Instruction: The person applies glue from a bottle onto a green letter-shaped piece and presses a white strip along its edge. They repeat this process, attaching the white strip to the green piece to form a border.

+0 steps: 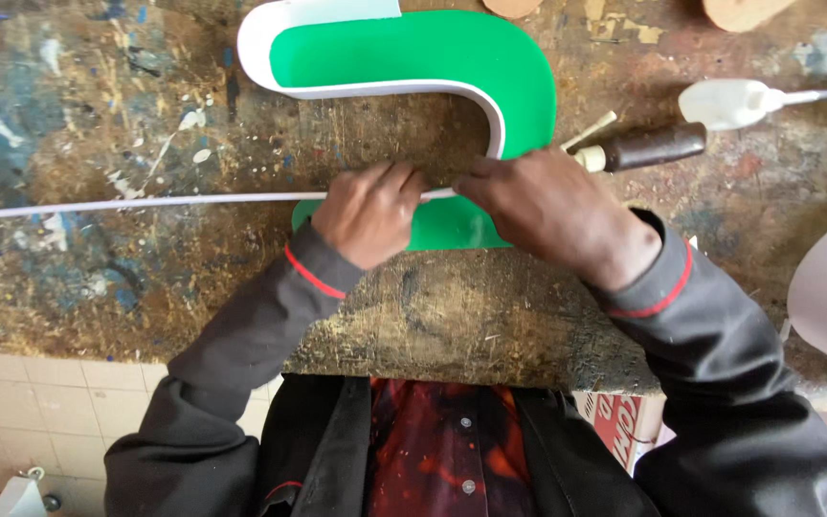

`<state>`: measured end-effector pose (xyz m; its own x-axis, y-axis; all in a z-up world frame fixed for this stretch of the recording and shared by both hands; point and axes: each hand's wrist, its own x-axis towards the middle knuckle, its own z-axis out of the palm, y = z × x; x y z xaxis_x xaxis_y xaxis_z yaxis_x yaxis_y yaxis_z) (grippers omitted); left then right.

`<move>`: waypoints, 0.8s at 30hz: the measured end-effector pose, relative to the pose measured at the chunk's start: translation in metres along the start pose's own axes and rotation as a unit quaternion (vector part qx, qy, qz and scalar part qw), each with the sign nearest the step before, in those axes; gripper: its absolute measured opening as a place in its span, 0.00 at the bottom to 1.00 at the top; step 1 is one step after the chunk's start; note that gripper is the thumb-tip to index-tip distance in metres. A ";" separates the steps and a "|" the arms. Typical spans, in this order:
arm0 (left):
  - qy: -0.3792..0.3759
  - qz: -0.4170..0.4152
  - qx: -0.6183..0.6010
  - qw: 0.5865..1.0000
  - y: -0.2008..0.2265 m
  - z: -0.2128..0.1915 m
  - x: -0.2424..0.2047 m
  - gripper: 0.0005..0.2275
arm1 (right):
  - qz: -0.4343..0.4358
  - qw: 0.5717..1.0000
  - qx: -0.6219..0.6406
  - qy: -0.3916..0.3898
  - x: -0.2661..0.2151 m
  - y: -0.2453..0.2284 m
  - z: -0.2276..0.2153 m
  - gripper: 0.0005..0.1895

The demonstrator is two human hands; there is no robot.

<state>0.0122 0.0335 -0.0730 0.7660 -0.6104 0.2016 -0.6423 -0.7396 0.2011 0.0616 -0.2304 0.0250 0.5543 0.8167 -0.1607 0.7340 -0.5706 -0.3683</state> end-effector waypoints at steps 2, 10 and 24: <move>-0.005 0.021 0.001 1.000 -0.013 0.016 -0.005 0.09 | -0.010 0.999 -0.021 0.033 0.000 0.008 0.009 0.09; -0.038 0.033 -0.023 0.998 -0.004 -0.034 0.021 0.07 | 0.007 0.999 -0.022 0.035 0.002 0.006 0.012 0.09; -0.017 0.006 -0.016 1.000 0.012 -0.014 0.017 0.08 | -0.003 0.999 0.015 0.038 0.000 0.007 0.016 0.07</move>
<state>0.0171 0.0183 -0.0539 0.7584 -0.6287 0.1718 -0.6515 -0.7234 0.2286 0.0608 -0.2335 0.0081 0.5791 0.8104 -0.0889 0.7260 -0.5623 -0.3959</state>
